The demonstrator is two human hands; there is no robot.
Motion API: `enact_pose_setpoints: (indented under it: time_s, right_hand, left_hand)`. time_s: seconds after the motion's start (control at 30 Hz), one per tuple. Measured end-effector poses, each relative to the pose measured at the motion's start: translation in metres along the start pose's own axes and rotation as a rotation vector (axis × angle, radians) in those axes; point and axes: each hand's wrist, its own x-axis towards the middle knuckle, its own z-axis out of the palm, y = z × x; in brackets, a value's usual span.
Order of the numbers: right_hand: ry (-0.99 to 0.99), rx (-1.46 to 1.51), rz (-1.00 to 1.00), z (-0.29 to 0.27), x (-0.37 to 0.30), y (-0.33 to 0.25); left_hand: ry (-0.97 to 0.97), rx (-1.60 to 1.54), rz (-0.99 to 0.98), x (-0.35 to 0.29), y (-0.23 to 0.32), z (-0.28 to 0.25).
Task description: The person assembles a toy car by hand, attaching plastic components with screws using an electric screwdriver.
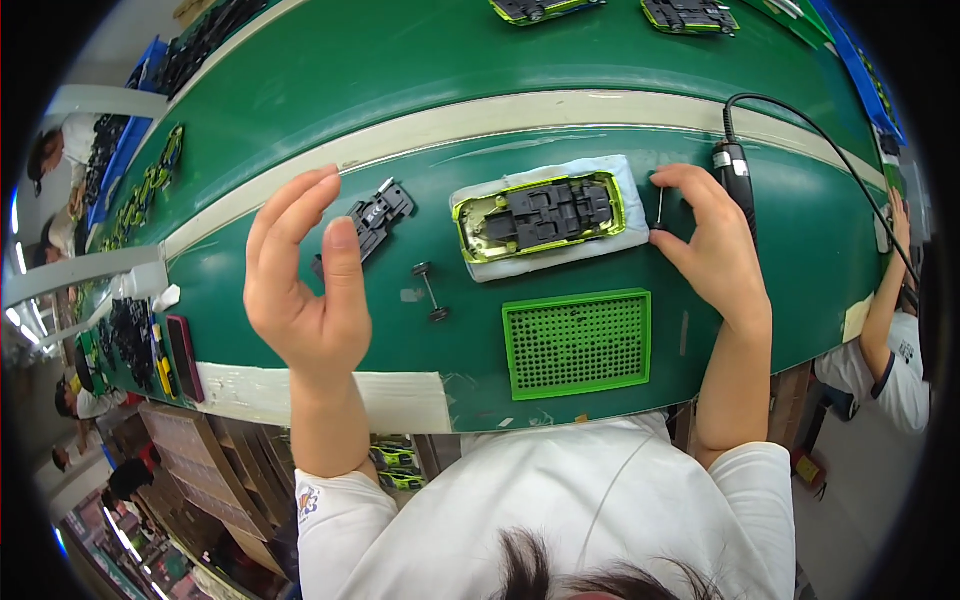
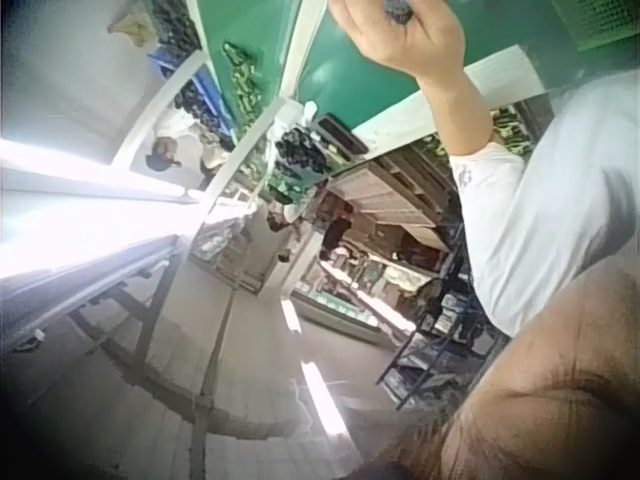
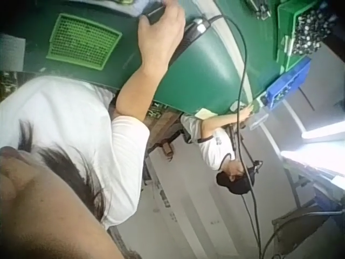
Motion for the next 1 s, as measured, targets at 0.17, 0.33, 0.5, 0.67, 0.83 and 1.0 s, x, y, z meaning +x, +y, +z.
enact_pose_setpoints:
  time_s: [0.17,0.33,0.5,0.67,0.83,1.0]
  right_hand:
    - [0.119,0.058,0.068,-0.013,-0.007,-0.002]
    - [0.125,0.193,0.003,-0.015,-0.001,-0.017]
    - [0.166,0.254,-0.15,0.0,0.003,-0.023]
    - [0.14,0.244,-0.166,0.006,0.003,-0.02]
    - [0.176,0.317,-0.147,0.011,0.005,-0.016]
    - [0.057,0.336,-0.194,0.007,0.011,-0.02]
  left_hand:
    - [-0.264,0.016,-0.21,-0.03,0.003,-0.021]
    - [-0.36,0.121,-0.007,-0.04,0.01,0.001]
    - [-0.517,0.122,0.211,-0.027,0.028,0.036]
    - [-0.618,0.147,0.256,-0.033,0.022,0.048]
    - [-0.634,0.117,0.257,-0.032,0.021,0.053]
    - [-0.666,0.132,0.224,-0.031,0.023,0.049]
